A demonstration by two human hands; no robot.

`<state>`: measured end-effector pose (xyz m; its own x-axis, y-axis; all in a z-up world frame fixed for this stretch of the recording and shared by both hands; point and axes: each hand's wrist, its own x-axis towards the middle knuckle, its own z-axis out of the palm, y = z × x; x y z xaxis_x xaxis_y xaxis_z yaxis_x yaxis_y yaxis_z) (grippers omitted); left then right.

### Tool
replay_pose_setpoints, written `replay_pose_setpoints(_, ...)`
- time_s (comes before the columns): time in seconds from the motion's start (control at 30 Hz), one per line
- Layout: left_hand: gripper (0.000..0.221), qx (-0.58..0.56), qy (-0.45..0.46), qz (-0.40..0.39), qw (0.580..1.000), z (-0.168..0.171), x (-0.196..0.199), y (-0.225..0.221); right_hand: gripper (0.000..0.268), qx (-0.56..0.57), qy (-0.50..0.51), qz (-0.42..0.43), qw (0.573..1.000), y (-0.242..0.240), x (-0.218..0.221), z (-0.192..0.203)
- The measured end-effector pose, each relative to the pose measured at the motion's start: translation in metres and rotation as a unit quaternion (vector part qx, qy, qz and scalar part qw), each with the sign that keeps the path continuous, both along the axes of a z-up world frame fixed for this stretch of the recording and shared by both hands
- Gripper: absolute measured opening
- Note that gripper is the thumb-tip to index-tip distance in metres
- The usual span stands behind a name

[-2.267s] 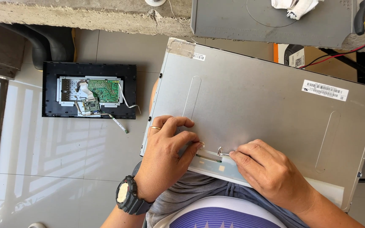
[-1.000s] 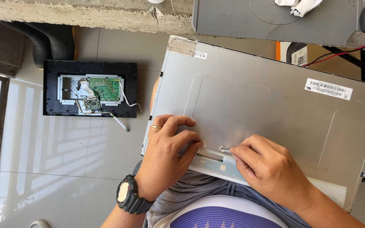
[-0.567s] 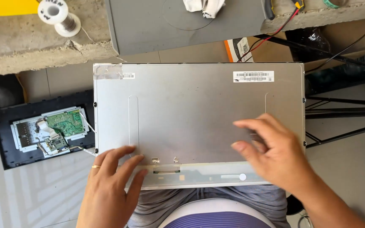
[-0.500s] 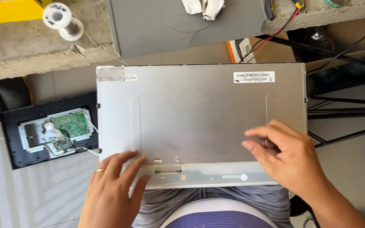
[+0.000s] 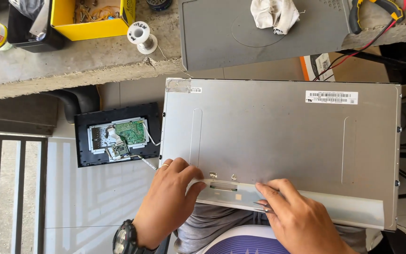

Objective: Cleaning the back of a monitor panel with a cloth and using a small tool to adjust or remove components on the edge.

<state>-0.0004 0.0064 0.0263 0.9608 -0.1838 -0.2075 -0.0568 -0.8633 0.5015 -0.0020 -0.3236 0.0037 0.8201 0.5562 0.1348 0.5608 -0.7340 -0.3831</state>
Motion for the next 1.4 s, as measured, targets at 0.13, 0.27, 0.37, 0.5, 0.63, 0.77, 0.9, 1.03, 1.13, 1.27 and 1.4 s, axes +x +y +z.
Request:
replay_pose_setpoints(0.13,0.014,-0.025,0.022,0.042,0.999,-0.016,0.004,-0.001,0.047,0.002,0.067,-0.039,0.997,0.001,0.011,-0.009)
replay_pose_setpoints(0.27,0.012,-0.021,0.020,0.046,0.999,-0.019,0.004,-0.003,0.043,0.000,0.076,-0.056,0.996,0.002,0.014,-0.013)
replay_pose_setpoints(0.37,0.016,-0.013,0.024,0.047,0.999,-0.019,0.005,-0.003,0.035,0.017,0.084,-0.059,0.995,0.002,0.015,-0.014)
replay_pose_setpoints(0.5,0.016,-0.021,0.027,0.034,0.999,-0.015,0.007,-0.001,0.030,0.047,0.062,-0.060,0.995,0.004,0.016,-0.009)
replay_pose_setpoints(0.63,0.020,-0.028,0.025,0.020,0.999,-0.014,0.008,0.001,0.031,0.061,0.070,-0.065,0.994,0.006,0.017,-0.007)
replay_pose_setpoints(0.77,0.020,-0.020,0.036,0.006,0.999,-0.011,0.013,0.004,0.020,0.079,0.112,-0.047,0.989,0.027,0.031,0.004)
replay_pose_setpoints(0.9,0.017,-0.017,0.021,-0.008,1.000,-0.013,0.015,0.003,0.028,0.101,0.137,0.021,0.985,0.068,0.043,0.009)
replay_pose_setpoints(1.03,0.015,-0.013,0.023,-0.009,1.000,-0.012,0.015,0.002,0.045,0.058,0.165,0.064,0.983,0.095,0.050,0.007)
replay_pose_setpoints(1.13,0.017,-0.013,0.032,-0.004,0.999,-0.015,0.014,0.005,0.032,0.038,0.193,0.063,0.978,0.102,0.057,0.005)
replay_pose_setpoints(1.27,0.021,-0.029,0.030,0.001,0.999,-0.015,0.013,0.006,0.013,-0.059,0.218,0.065,0.972,0.111,0.062,0.003)
replay_pose_setpoints(1.4,0.023,-0.032,0.020,-0.001,0.999,-0.015,0.012,0.006,0.020,-0.112,0.180,0.111,0.971,0.117,0.065,-0.001)
